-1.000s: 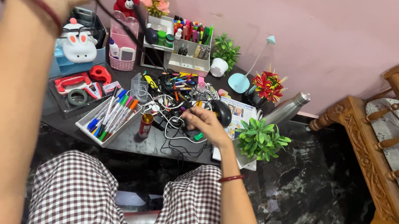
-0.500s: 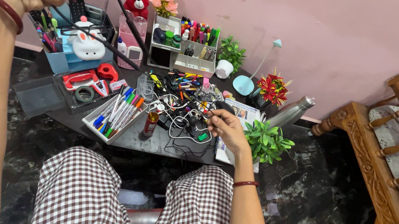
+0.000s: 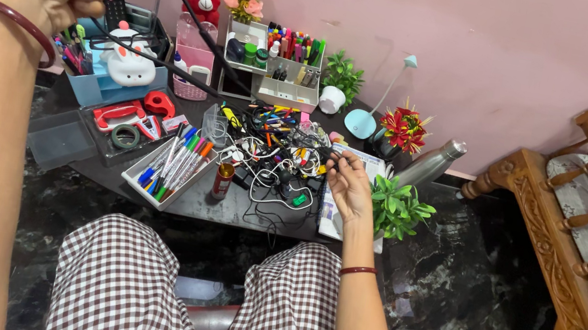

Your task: The person sits at a cluttered table and sorts through tangled cables, pens, and small stationery items. They pick up, untangle, and place items into nearby containers and organizers, occasionally moving objects aside to reach others.

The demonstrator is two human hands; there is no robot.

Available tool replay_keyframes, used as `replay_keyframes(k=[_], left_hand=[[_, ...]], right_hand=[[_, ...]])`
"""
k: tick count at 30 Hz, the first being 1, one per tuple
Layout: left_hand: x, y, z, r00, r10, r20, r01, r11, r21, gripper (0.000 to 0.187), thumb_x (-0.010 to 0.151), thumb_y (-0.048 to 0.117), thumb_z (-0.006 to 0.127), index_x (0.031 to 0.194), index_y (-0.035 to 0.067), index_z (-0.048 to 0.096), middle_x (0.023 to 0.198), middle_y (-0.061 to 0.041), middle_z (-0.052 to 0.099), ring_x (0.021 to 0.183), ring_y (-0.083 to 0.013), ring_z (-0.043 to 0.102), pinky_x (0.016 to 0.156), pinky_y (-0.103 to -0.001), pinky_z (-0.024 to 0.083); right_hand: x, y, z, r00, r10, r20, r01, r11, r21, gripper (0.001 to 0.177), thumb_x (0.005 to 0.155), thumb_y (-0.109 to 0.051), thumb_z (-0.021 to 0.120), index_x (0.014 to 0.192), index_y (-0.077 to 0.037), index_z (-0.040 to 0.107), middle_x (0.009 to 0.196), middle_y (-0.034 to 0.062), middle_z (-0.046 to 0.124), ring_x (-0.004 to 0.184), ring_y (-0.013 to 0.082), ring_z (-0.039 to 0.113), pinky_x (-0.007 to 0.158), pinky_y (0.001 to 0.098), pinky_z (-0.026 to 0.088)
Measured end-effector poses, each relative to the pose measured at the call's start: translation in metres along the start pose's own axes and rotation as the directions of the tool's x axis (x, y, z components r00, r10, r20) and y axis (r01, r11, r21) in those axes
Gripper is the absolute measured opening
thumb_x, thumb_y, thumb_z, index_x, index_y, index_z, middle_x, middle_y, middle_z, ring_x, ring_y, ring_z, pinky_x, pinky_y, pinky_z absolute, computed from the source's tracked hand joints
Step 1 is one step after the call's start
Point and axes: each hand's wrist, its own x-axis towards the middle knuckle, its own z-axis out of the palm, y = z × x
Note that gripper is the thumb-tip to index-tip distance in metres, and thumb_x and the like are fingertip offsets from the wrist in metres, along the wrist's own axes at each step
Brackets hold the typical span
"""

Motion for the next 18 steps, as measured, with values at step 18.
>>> replay_keyframes(k=[18], left_hand=[[-0.005, -0.015, 0.064, 0.884, 0.313, 0.347, -0.461, 0.702, 0.542, 0.021, 0.086, 0.008, 0.079, 0.105, 0.0, 0.077, 0.093, -0.014, 0.077, 0.083, -0.0211, 0.073, 0.077, -0.035, 0.056]], right_hand=[[-0.063, -0.084, 0.194, 0.837, 0.087, 0.54, 0.529, 0.123, -0.84, 0.025, 0.084, 0.001, 0.08, 0.108, -0.004, 0.075, 0.097, 0.003, 0.07, 0.088, 0.0148, 0.064, 0.08, 0.0256, 0.053]])
